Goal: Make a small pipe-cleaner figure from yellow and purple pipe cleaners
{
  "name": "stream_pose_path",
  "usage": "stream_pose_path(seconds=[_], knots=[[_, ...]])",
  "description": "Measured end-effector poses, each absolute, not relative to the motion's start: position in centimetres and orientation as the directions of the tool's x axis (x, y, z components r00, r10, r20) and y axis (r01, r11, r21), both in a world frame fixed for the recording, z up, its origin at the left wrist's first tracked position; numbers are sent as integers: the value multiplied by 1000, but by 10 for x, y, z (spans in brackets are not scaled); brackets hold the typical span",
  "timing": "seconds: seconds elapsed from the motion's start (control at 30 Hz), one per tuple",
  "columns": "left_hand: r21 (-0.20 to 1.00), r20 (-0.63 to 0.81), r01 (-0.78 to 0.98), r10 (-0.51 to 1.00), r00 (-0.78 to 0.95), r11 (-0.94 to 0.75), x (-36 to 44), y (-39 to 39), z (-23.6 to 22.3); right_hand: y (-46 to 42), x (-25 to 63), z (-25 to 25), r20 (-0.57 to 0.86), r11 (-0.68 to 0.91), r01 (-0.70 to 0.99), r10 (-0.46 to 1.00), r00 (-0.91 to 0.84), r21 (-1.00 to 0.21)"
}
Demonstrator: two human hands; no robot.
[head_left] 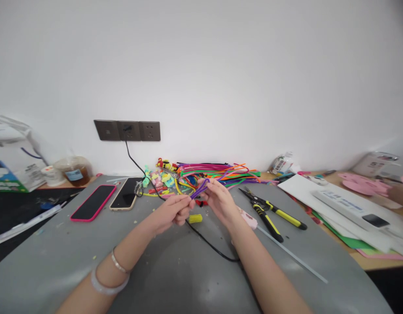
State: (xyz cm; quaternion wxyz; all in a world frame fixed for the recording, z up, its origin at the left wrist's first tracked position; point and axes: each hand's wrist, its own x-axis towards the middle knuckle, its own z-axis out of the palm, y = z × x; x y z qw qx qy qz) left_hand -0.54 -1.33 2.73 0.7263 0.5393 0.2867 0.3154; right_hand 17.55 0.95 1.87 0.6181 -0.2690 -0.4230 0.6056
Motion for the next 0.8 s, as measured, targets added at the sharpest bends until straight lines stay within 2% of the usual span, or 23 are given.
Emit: stream_pose_path(seconds=[0.1, 0.2, 0.37, 0.6, 0.8], knots=[[957, -67, -171, 757, 650, 232, -6, -14, 28, 8, 175, 23, 204, 51, -640, 965, -167, -766], [949, -66, -190, 748, 660, 251, -6, -13, 27, 8, 175, 24, 192, 0, -682, 960, -205, -731], [938, -63, -208, 725, 685, 278, -7, -14, 29, 9, 175, 22, 224, 82, -674, 966, -126, -734], [927, -61, -230, 725, 686, 296, -5, -16, 30, 8, 171, 22, 190, 6, -755, 969, -157, -656], [908, -97, -254, 758, 645, 332, -9, -11, 32, 11, 176, 21, 200, 103, -752, 979, -38, -651]])
